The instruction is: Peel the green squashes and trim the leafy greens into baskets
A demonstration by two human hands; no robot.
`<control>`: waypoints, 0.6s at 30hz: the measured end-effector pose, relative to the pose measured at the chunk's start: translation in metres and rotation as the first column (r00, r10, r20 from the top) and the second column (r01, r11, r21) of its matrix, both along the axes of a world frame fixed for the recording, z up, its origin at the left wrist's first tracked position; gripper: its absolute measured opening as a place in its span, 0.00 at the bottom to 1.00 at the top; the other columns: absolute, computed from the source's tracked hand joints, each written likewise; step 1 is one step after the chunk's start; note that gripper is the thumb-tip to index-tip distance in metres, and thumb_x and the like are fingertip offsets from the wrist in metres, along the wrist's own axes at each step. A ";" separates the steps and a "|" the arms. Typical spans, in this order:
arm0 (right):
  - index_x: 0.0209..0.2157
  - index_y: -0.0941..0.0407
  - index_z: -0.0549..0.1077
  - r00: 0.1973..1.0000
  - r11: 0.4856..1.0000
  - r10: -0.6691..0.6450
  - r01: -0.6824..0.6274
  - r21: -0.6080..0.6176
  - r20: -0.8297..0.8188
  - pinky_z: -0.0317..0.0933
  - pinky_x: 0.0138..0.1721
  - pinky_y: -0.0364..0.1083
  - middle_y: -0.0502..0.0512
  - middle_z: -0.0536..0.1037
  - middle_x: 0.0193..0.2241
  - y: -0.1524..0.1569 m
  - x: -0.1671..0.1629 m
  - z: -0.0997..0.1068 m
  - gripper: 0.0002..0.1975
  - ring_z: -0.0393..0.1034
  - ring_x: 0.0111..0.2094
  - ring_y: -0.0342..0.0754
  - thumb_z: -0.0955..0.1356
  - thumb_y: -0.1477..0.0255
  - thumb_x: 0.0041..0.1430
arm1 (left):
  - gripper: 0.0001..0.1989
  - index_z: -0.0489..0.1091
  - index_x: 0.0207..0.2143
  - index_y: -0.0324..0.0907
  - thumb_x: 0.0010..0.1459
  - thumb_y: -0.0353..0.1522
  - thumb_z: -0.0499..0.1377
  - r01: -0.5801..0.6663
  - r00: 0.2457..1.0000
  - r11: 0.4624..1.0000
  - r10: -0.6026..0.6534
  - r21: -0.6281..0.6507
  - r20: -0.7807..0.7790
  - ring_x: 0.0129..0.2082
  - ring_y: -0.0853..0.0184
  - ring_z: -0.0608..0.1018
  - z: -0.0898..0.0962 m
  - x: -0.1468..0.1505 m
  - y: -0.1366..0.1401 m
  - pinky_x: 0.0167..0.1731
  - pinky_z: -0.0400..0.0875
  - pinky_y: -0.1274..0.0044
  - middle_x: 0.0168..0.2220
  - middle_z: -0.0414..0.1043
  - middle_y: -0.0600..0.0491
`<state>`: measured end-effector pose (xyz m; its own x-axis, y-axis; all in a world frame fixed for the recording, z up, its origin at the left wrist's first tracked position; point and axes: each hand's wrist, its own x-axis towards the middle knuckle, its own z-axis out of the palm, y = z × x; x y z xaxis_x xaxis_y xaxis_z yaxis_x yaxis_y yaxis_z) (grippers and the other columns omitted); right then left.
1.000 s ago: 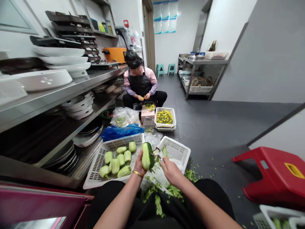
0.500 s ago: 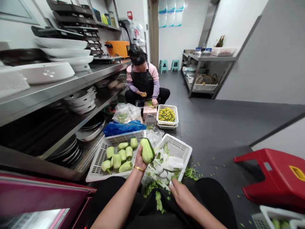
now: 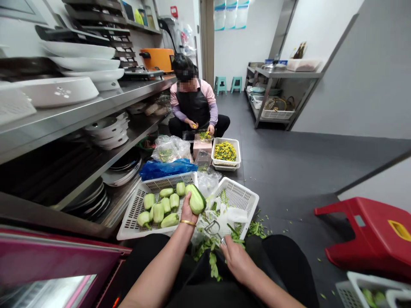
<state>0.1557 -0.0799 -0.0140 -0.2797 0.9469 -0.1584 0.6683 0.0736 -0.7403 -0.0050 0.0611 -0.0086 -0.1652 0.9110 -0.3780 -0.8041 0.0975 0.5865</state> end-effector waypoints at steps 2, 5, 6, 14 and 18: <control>0.34 0.54 0.57 0.999 0.999 -0.032 0.031 0.034 0.004 0.55 0.31 0.45 0.53 0.69 0.25 0.007 0.004 0.010 0.13 0.67 0.28 0.49 0.50 0.63 0.64 | 0.13 0.69 0.36 0.39 0.48 0.36 0.62 0.025 0.999 0.999 -0.024 -0.024 0.045 0.28 0.65 0.77 0.008 0.002 -0.003 0.34 0.73 0.73 0.26 0.73 0.52; 0.37 0.54 0.58 0.999 0.994 -0.038 0.035 0.104 0.027 0.54 0.30 0.45 0.53 0.70 0.25 0.024 -0.002 0.029 0.13 0.68 0.28 0.50 0.50 0.63 0.64 | 0.13 0.69 0.33 0.38 0.49 0.38 0.60 0.066 0.995 0.996 -0.062 -0.054 0.084 0.23 0.65 0.76 0.016 0.008 -0.008 0.32 0.73 0.70 0.24 0.72 0.51; 0.38 0.54 0.58 0.998 0.992 -0.033 0.027 0.121 0.047 0.54 0.30 0.45 0.53 0.71 0.26 0.028 -0.007 0.033 0.12 0.69 0.28 0.50 0.51 0.64 0.64 | 0.13 0.69 0.33 0.37 0.49 0.38 0.60 0.061 0.995 0.996 -0.056 -0.061 0.084 0.23 0.65 0.76 0.017 0.009 -0.009 0.31 0.74 0.70 0.24 0.73 0.51; 0.36 0.55 0.57 0.996 0.998 0.056 -0.059 0.036 0.073 0.54 0.30 0.45 0.56 0.72 0.27 0.006 0.002 0.010 0.11 0.69 0.29 0.50 0.51 0.65 0.63 | 0.14 0.69 0.33 0.37 0.50 0.39 0.58 0.164 0.982 0.981 -0.151 -0.105 0.116 0.24 0.64 0.76 0.010 0.005 -0.009 0.30 0.74 0.69 0.24 0.73 0.49; 0.31 0.53 0.57 0.998 0.998 0.057 -0.057 0.016 -0.036 0.56 0.31 0.45 0.53 0.69 0.25 0.017 0.025 0.024 0.13 0.66 0.28 0.48 0.51 0.61 0.62 | 0.17 0.69 0.34 0.35 0.48 0.41 0.59 0.264 0.953 0.964 -0.263 0.014 0.152 0.29 0.59 0.77 0.018 -0.001 -0.010 0.33 0.74 0.66 0.26 0.73 0.47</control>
